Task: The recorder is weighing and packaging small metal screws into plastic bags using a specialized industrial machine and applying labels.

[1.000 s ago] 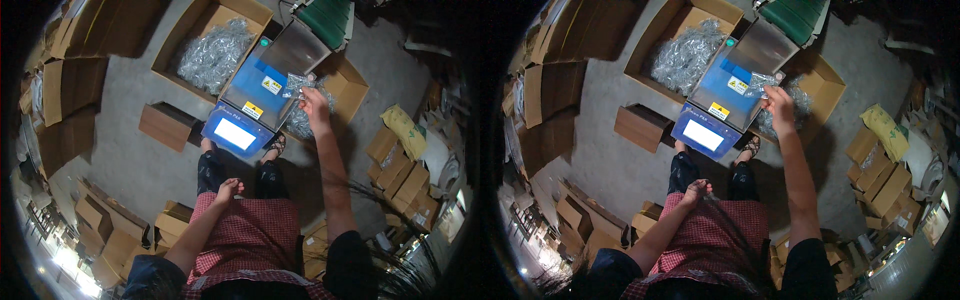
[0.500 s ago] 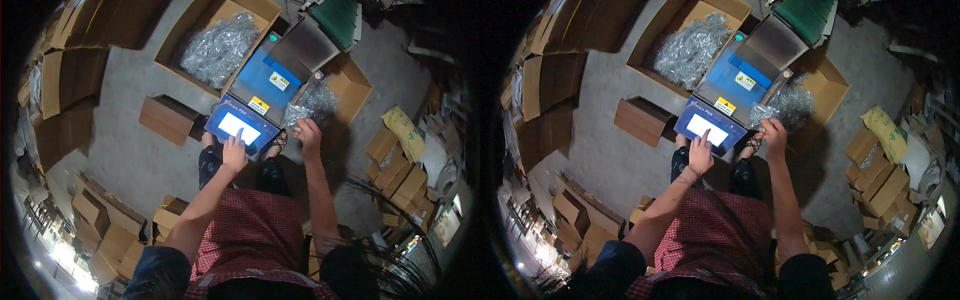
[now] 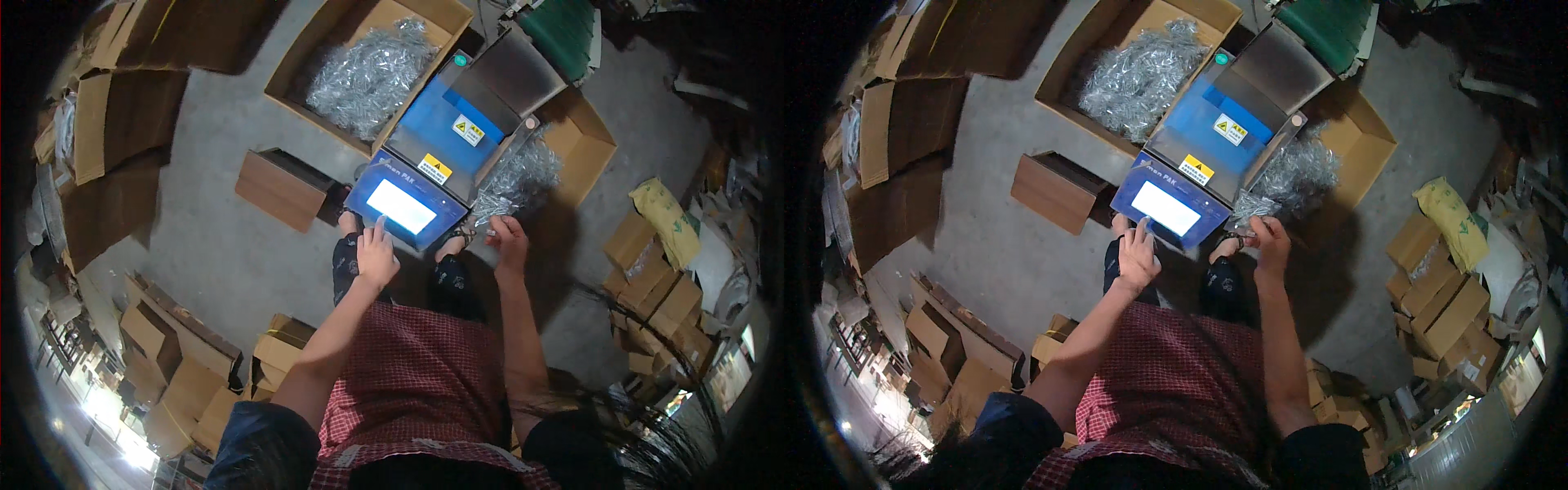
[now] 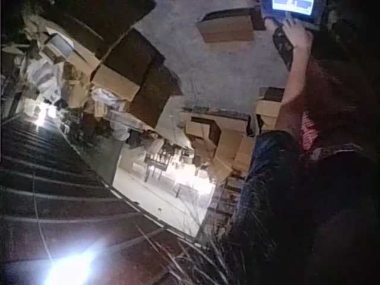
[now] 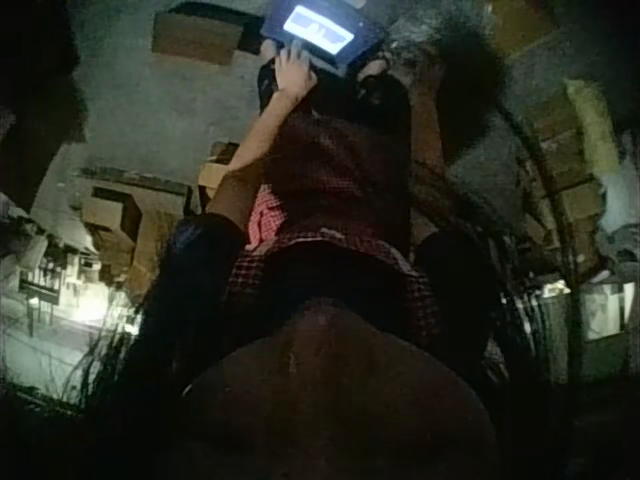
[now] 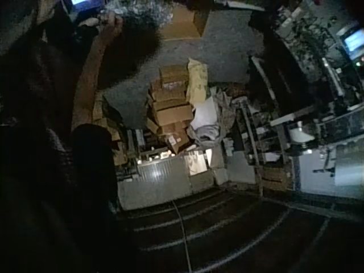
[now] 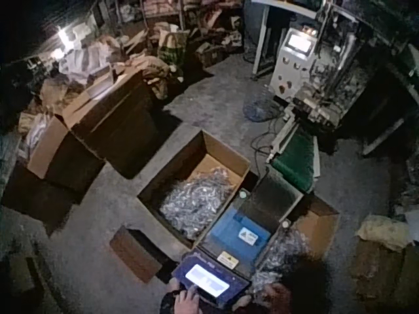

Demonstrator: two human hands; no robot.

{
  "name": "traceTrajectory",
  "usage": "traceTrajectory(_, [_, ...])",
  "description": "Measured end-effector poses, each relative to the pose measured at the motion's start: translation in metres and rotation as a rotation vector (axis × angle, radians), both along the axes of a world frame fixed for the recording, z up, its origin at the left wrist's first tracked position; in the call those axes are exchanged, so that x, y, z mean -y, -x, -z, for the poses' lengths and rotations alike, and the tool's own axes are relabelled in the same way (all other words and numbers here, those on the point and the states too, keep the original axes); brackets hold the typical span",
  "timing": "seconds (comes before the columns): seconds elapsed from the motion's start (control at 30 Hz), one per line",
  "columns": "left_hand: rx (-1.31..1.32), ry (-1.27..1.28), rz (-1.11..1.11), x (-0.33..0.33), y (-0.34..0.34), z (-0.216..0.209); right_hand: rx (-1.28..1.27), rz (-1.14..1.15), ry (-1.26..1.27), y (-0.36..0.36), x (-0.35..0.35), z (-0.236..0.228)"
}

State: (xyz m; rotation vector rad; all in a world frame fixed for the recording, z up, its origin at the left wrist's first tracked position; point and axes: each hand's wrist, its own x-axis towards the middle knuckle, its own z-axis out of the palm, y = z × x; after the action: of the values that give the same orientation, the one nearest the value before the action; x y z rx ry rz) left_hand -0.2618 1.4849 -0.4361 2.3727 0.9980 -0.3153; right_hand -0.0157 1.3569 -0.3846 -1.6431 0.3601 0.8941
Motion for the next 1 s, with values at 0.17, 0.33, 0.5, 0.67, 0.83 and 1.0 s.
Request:
traceTrajectory(0.17, [0.081,-0.058,0.033,-0.008,-0.004,0.012,-0.017,-0.007,0.058,0.015,-0.010,0.001])
traceTrajectory(0.33, [0.029,-0.011,-0.017,0.004,-0.009,0.015,-0.008,-0.012,0.039,0.017,-0.005,0.003])
traceTrajectory(0.5, [-0.051,0.014,-0.029,0.005,-0.001,0.026,-0.025,-0.002,0.056,0.021,-0.007,0.003])
traceTrajectory(0.67, [-0.101,0.051,0.017,-0.002,0.000,0.020,0.008,0.008,0.049,0.019,0.004,0.011])
traceTrajectory(0.83, [0.024,0.065,-0.018,-0.008,-0.003,0.018,0.019,-0.045,0.094,0.022,0.002,0.009])
traceTrajectory(1.0, [-0.057,0.081,-0.014,-0.007,0.000,0.026,0.027,-0.015,0.082,0.026,0.004,0.011])
